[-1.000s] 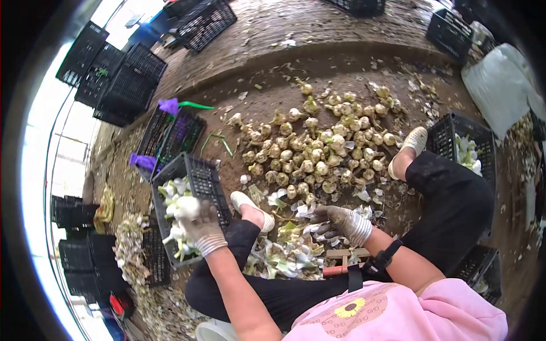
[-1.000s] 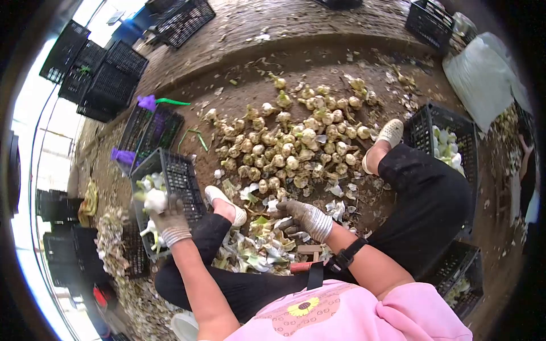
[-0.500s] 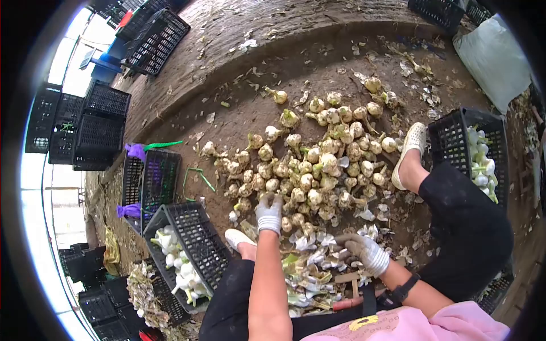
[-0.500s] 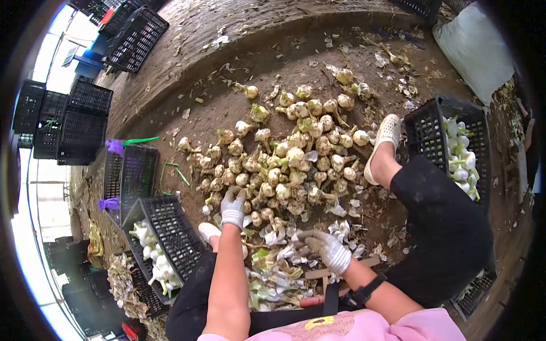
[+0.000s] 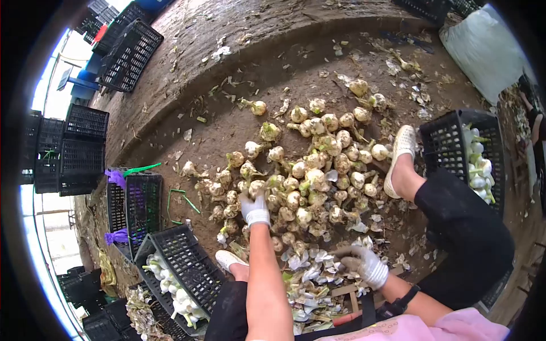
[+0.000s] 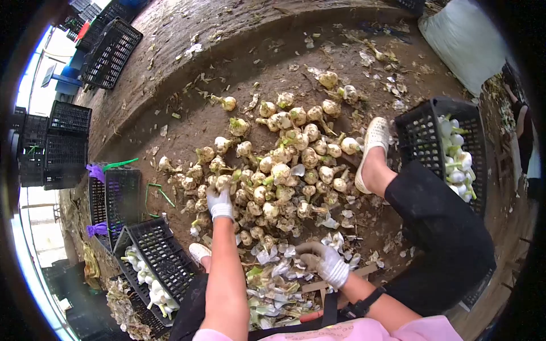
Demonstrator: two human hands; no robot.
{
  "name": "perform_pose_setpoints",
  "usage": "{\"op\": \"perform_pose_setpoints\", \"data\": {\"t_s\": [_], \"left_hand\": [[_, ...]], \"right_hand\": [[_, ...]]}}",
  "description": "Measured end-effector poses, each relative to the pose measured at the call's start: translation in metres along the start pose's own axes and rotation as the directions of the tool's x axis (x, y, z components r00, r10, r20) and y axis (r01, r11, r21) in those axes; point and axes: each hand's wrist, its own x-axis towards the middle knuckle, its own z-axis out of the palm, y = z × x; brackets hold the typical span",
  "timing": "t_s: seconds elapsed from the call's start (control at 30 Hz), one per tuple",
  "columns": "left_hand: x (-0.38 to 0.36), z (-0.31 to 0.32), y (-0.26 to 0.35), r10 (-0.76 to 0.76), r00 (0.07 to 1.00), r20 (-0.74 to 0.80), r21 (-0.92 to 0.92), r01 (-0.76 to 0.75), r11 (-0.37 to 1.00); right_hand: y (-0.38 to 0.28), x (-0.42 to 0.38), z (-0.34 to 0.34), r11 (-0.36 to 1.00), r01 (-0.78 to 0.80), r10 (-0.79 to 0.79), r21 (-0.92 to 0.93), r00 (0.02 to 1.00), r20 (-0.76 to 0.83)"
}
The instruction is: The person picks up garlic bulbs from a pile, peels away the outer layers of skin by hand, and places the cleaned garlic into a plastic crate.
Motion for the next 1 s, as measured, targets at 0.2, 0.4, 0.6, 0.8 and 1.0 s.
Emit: {"op": "perform_pose_setpoints", "data": {"t_s": [0.2,0.4,0.6,0.8,1.0], "left_hand": [[-0.18,-0.046,0.033,0.155,0.982,0.105,-0.179,-0.135,0.975],[-0.29,-0.082,0.086,0.17,0.901,0.399,-0.375,-0.009,0.927],[-0.303,-0.113,0.094,0.628,0.705,0.329,0.044,-0.675,0.736],[-0.33,-0.108,0.11,0.756,0.582,0.3,0.242,-0.813,0.53],[-0.329,-0.118,0.109,0.719,0.583,0.378,0.336,-0.81,0.481]], "right_hand": [[-0.01,-0.017,0.03,0.962,0.212,-0.185,0.175,0.97,-0.159],[-0.012,-0.039,0.02,0.932,0.272,-0.27,0.239,0.962,-0.043],[-0.007,-0.056,0.026,0.893,0.33,-0.392,0.307,0.905,0.165],[-0.004,-0.067,0.021,0.885,0.117,-0.22,0.452,0.958,0.183],[0.002,-0.07,0.021,0.891,0.045,-0.165,0.452,0.959,0.23]]}}
